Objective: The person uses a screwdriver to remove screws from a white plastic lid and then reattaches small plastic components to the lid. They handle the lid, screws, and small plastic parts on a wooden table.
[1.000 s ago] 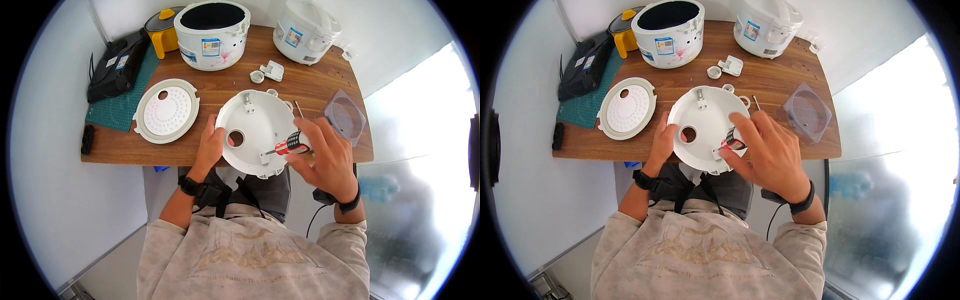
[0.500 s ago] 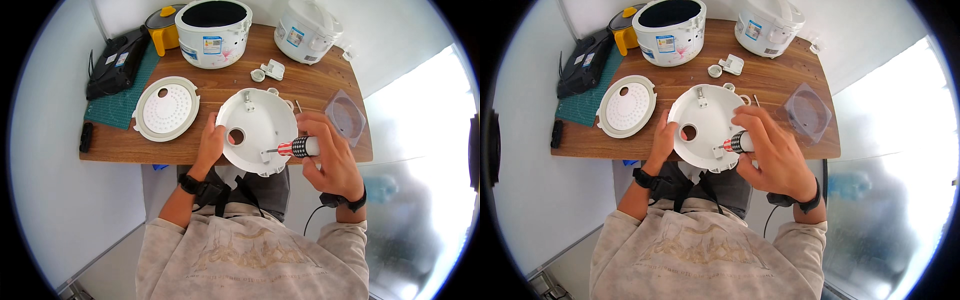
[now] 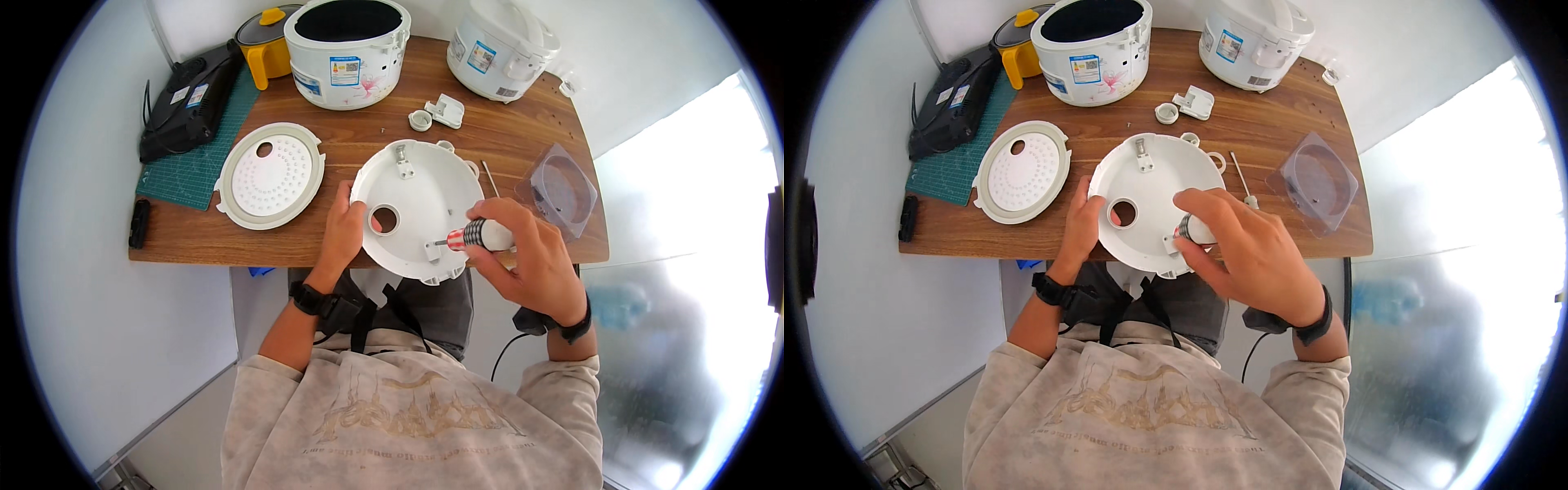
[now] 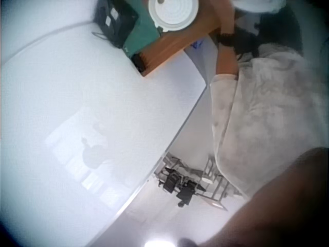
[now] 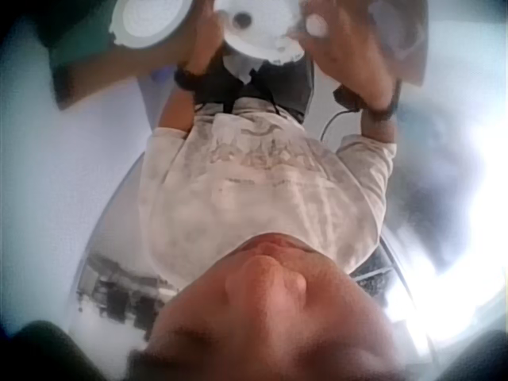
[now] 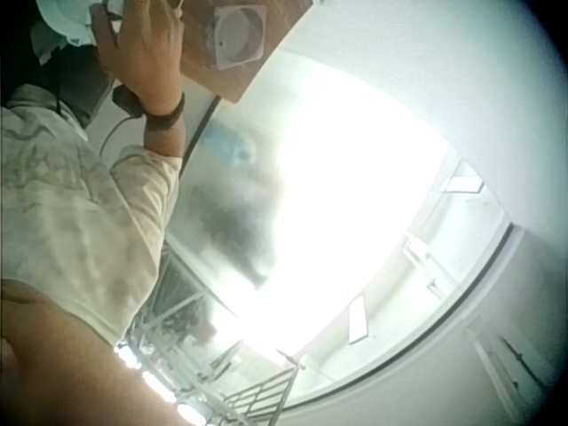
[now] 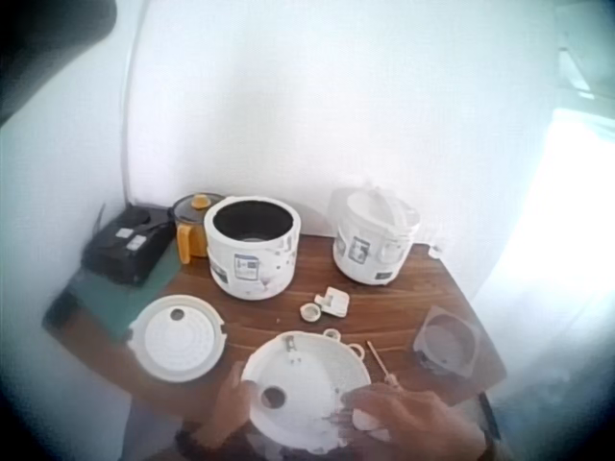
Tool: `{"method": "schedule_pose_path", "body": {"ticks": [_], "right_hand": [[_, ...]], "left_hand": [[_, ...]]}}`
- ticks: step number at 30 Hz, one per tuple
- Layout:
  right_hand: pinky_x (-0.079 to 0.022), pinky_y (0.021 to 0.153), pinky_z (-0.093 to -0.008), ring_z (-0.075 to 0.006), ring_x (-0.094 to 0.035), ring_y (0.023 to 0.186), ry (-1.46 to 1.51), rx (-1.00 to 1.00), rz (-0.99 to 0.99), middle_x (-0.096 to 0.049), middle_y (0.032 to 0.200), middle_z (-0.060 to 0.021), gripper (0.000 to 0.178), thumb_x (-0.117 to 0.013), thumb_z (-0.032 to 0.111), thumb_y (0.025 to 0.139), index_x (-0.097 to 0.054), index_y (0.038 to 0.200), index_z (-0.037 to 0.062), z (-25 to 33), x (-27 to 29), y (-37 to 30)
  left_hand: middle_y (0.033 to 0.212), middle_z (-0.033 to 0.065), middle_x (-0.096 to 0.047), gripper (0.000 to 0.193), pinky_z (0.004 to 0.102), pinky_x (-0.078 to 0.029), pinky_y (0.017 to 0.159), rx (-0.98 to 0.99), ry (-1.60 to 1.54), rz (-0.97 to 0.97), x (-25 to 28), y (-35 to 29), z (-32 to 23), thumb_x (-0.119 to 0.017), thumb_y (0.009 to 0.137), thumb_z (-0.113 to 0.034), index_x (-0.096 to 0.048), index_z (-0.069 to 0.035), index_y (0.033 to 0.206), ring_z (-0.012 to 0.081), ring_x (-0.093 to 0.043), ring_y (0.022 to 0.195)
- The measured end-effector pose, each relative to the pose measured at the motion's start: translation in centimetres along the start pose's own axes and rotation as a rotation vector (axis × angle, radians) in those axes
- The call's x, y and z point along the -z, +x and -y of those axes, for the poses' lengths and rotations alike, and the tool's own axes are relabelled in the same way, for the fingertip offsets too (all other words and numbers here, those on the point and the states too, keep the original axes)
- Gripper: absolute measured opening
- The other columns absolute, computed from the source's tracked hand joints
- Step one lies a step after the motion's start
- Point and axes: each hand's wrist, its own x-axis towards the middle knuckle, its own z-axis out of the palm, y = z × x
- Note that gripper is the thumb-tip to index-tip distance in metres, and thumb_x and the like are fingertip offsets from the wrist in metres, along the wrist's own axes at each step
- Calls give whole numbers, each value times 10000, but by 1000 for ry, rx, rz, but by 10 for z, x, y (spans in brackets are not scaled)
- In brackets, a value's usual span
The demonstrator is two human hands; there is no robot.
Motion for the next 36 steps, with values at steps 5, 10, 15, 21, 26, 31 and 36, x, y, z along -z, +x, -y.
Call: {"method": "schedule_pose_path", "body": {"ticks": [5, 10, 15, 21, 26, 31, 36], "right_hand": [[-512, 586, -365, -289, -639, 701, -181, -107, 75, -623, 1034, -112, 376, -712, 122, 834, -546, 1163, 49, 2, 4, 4], [-492, 549, -349, -251, -626, 645, 49, -23, -86, -613, 922, -73, 381, -783, 239, 825, -574, 1090, 62, 1, -8, 6], [-504, 568, -350, -267, -638, 665, -276, -139, 109, -619, 997, -90, 365, -745, 127, 816, -539, 1109, 54, 6, 3, 7], [-500, 545, -349, -251, -646, 644, -62, -62, 38, -625, 979, -80, 411, -793, 219, 794, -552, 1093, 72, 5, 0, 8], [-516, 563, -371, -269, -670, 707, -275, -160, 66, -616, 1044, -99, 401, -758, 169, 794, -540, 1115, 70, 10, 2, 12], [-501, 520, -356, -246, -652, 600, -88, -34, 13, -629, 931, -76, 411, -776, 219, 808, -550, 1117, 73, 7, 2, 13], [-516, 547, -358, -244, -665, 607, -280, -161, 113, -637, 972, -80, 386, -754, 166, 799, -551, 1114, 73, 5, 0, 9]], "left_hand": [[919, 118, -645, 305, 296, -484, 727, 61, -7, 29, 2, -2, -5, -419, 900, -103, -530, 3, 1163, 179, -604, 799], [901, 120, -645, 300, 303, -488, 732, 45, 6, 9, 0, -2, -5, -417, 898, -101, -528, 1, 1157, 183, -607, 798], [744, 151, -670, 309, 332, -507, 655, -8, 42, 16, 4, 1, 2, -379, 897, -107, -489, 12, 1160, 207, -642, 661], [751, 152, -673, 303, 332, -507, 656, -4, 39, 18, 1, -1, -4, -379, 899, -104, -492, 12, 1155, 211, -643, 660], [748, 153, -673, 307, 333, -510, 662, -17, 39, 19, 3, 1, 2, -375, 902, -103, -491, 15, 1160, 214, -647, 665], [749, 157, -674, 312, 336, -510, 661, -11, 38, 13, 2, 1, 2, -378, 901, -99, -492, 20, 1166, 219, -649, 666], [986, 109, -631, 299, 294, -490, 737, 45, -23, 16, 1, -1, -4, -431, 901, -88, -533, -3, 1168, 172, -605, 821]]}}
